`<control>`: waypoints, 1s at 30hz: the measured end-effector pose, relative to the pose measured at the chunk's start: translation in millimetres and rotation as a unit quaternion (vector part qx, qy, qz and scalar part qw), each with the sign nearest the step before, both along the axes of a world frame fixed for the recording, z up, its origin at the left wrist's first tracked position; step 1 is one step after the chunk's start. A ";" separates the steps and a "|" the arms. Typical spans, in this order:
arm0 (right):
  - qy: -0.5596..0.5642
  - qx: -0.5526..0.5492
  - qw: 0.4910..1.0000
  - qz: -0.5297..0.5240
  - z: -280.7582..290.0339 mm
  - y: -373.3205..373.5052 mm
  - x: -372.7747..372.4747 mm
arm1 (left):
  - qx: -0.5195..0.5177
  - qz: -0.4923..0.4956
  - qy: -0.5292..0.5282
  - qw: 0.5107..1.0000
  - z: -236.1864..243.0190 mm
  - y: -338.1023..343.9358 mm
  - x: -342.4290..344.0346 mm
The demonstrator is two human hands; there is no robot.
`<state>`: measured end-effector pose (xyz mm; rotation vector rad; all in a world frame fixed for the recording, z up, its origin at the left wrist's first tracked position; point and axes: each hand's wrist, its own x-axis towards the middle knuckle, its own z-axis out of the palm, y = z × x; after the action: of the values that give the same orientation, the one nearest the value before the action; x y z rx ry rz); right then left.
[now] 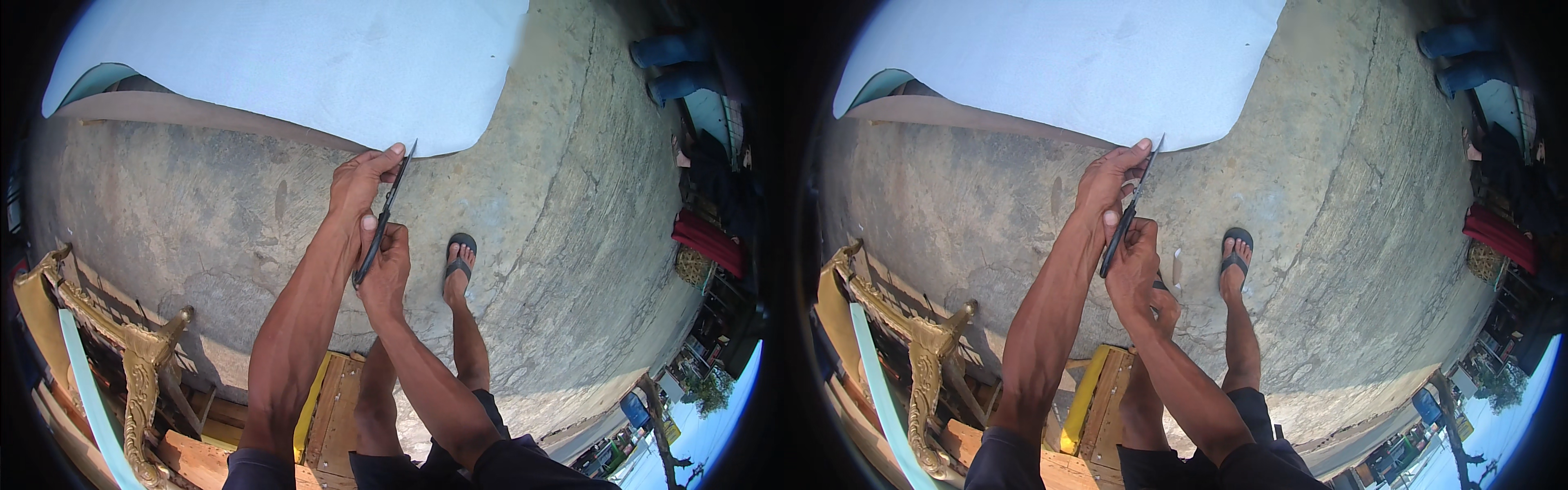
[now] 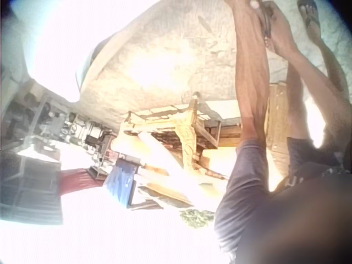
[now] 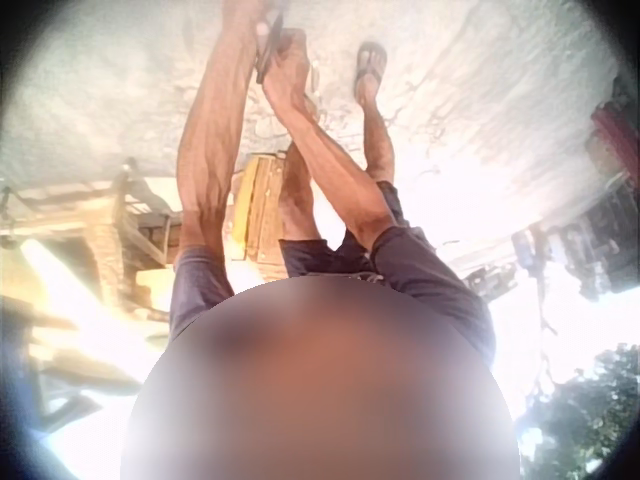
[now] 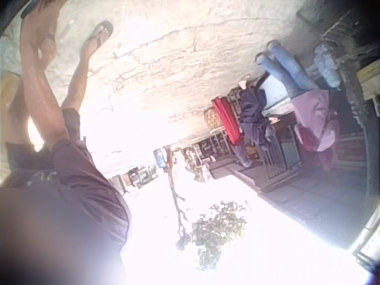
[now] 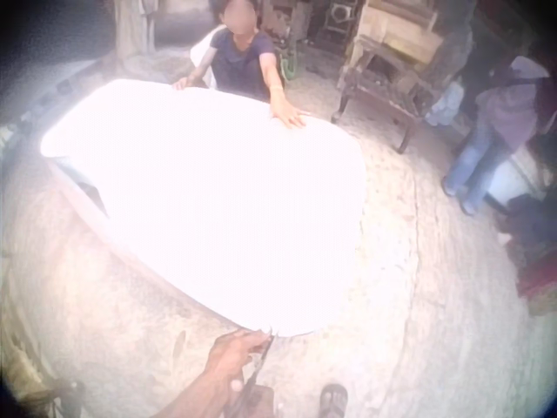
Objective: The person positions a large white fabric over a curved foam cushion on a wooden frame, then uses shears to trim the fabric along the cushion's edge. A coworker assists by holding the fabric in place during the cutting process.
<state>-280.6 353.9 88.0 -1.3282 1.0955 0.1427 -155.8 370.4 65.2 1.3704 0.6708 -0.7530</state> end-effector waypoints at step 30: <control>0.095 -0.187 0.837 0.505 231.6 -163.8 -130.2 | 0.283 0.151 0.111 0.941 46.9 356.1 -364.9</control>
<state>-410.9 190.1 319.6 -2.1907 0.4693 0.8931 -520.7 726.5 112.1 1.6568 1.3191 -0.4820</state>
